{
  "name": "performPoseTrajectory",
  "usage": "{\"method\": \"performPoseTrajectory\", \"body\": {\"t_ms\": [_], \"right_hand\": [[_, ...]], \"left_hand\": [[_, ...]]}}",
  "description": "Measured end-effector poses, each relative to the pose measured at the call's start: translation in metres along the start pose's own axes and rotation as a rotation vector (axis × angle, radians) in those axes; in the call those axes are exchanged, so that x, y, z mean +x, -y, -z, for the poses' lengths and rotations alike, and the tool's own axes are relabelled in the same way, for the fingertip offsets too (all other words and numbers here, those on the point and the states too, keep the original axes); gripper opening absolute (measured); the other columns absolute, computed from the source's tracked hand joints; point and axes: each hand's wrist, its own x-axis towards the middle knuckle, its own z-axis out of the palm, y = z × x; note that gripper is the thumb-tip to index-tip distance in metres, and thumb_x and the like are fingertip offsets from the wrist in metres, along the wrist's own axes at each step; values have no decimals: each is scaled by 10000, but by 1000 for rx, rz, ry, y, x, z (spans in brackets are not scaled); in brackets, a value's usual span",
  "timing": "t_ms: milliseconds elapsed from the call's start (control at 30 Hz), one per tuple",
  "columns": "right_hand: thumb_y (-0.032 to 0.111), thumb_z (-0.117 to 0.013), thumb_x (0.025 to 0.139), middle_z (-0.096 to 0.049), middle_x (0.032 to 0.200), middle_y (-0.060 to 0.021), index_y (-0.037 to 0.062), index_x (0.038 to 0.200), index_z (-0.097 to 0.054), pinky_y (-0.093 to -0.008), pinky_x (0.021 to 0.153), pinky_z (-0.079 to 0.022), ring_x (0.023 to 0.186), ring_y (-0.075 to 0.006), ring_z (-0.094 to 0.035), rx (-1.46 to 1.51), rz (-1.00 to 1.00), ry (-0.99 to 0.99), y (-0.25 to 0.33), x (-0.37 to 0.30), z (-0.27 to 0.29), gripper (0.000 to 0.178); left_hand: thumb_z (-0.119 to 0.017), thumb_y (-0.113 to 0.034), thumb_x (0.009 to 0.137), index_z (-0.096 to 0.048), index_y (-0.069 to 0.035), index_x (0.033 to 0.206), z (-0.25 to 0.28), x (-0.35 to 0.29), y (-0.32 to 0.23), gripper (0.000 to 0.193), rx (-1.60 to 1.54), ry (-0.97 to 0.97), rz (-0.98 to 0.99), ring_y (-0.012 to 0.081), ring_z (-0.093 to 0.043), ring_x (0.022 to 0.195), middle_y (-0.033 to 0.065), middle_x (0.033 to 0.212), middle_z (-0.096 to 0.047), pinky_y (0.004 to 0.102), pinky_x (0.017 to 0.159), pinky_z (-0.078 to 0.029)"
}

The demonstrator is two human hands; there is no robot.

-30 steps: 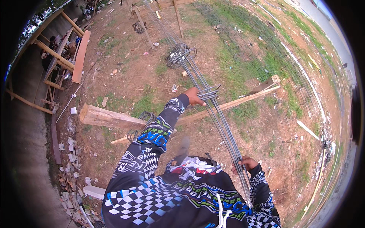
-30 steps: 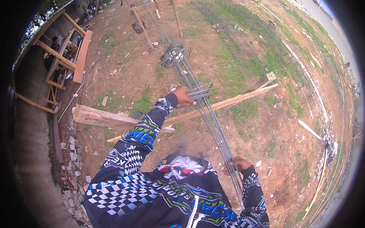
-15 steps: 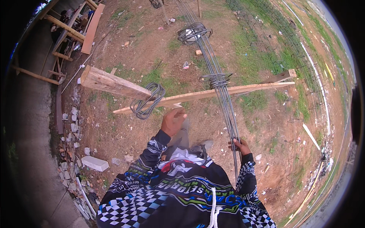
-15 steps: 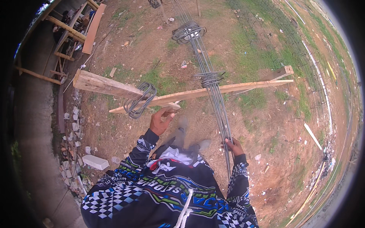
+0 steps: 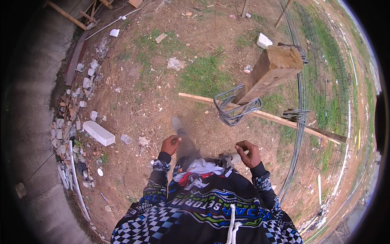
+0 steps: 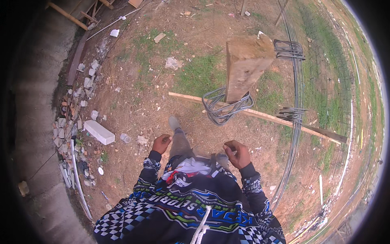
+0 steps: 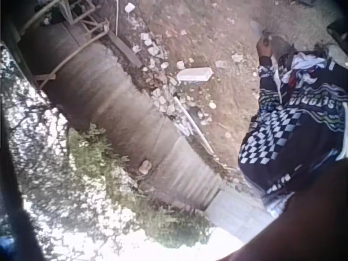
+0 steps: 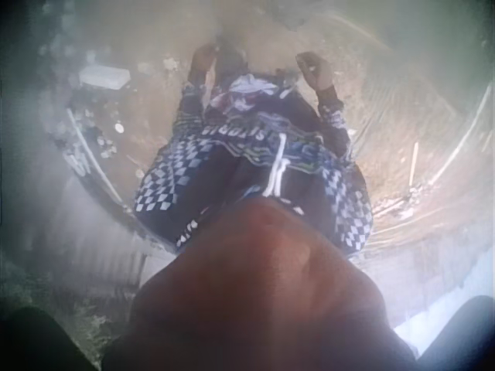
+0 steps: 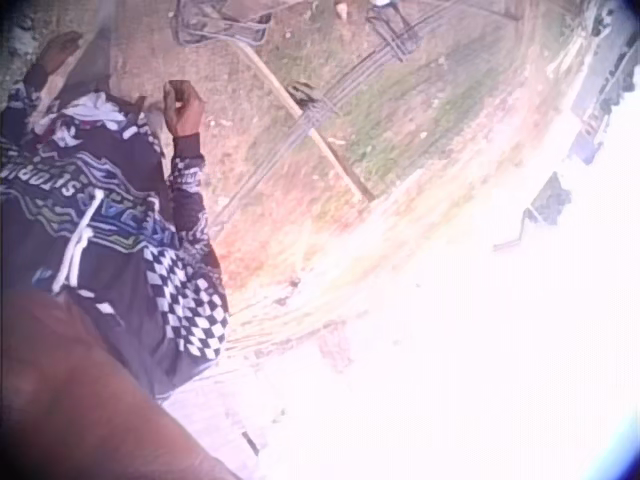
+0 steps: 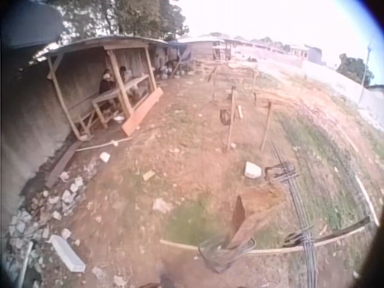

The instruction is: The person assembles a rebar cage by tying intersecting steel bars with wire using pliers. They repeatedly bend and twist wire ties to secure the grid, then lift and reposition the assembled cage on wooden supports.

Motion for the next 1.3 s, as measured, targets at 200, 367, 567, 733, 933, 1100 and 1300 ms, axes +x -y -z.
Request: {"method": "performPoseTrajectory", "body": {"t_ms": [200, 367, 567, 733, 933, 1100, 1300], "right_hand": [[131, -718, 816, -687, 858, -109, 40, 883, -673, -395, 787, -487, 876, -307, -637, -195, 363, -270, 94, 144, -129, 122], [326, -659, 874, -683, 841, -128, 48, 875, -687, -426, 817, -468, 910, -321, -620, -486, 124, -492, 90, 233, -169, 279], [477, -592, 900, -663, 686, -114, 77, 776, -693, -439, 657, -498, 651, -315, -642, -519, -255, -457, 89, 258, -190, 431], [510, -649, 836, -643, 627, -93, 83, 750, -679, -393, 570, -487, 577, -288, -631, -466, -261, -612, 90, 262, -188, 437], [504, -669, 817, -614, 608, -101, 75, 731, -652, -416, 575, -472, 604, -294, -626, -393, -416, -772, 94, 276, -191, 438], [524, -660, 814, -622, 616, -96, 63, 751, -661, -412, 589, -482, 604, -293, -629, -390, -573, -768, 100, 281, -187, 465], [527, -634, 863, -687, 760, -139, 15, 873, -699, -366, 678, -520, 721, -273, -671, 74, -827, -899, 91, 316, -153, 517]], "left_hand": [[-699, -321, 869, -681, -23, 1048, 146, 66, 104, 348, 194, 46, 158, 273, -704, 853, 173, 940, -710, 352, 759, -553], [-706, -237, 864, -672, 11, 1042, 288, 148, 141, 308, -96, -151, 204, 189, -667, 773, 133, 896, -703, 316, 687, -540], [-655, -276, 925, -641, 21, 1079, 335, 302, 60, 334, -173, -27, 18, 159, -657, 755, 104, 916, -689, 284, 648, -518], [-624, -232, 957, -616, 45, 1123, 293, 388, -97, 323, -88, 255, -183, 171, -664, 776, 109, 930, -683, 291, 679, -536], [-634, -257, 950, -609, 60, 1141, 279, 481, -129, 371, -17, 500, -119, 178, -670, 774, 130, 959, -690, 283, 665, -530], [-636, -372, 927, -637, 20, 1120, 273, 567, -121, 436, 188, 540, -32, 182, -686, 757, 112, 938, -704, 278, 590, -503], [-680, -331, 886, -680, 31, 1061, 199, 644, -186, 402, 480, 654, -228, 158, -655, 696, 120, 877, -700, 311, 672, -537]]}}
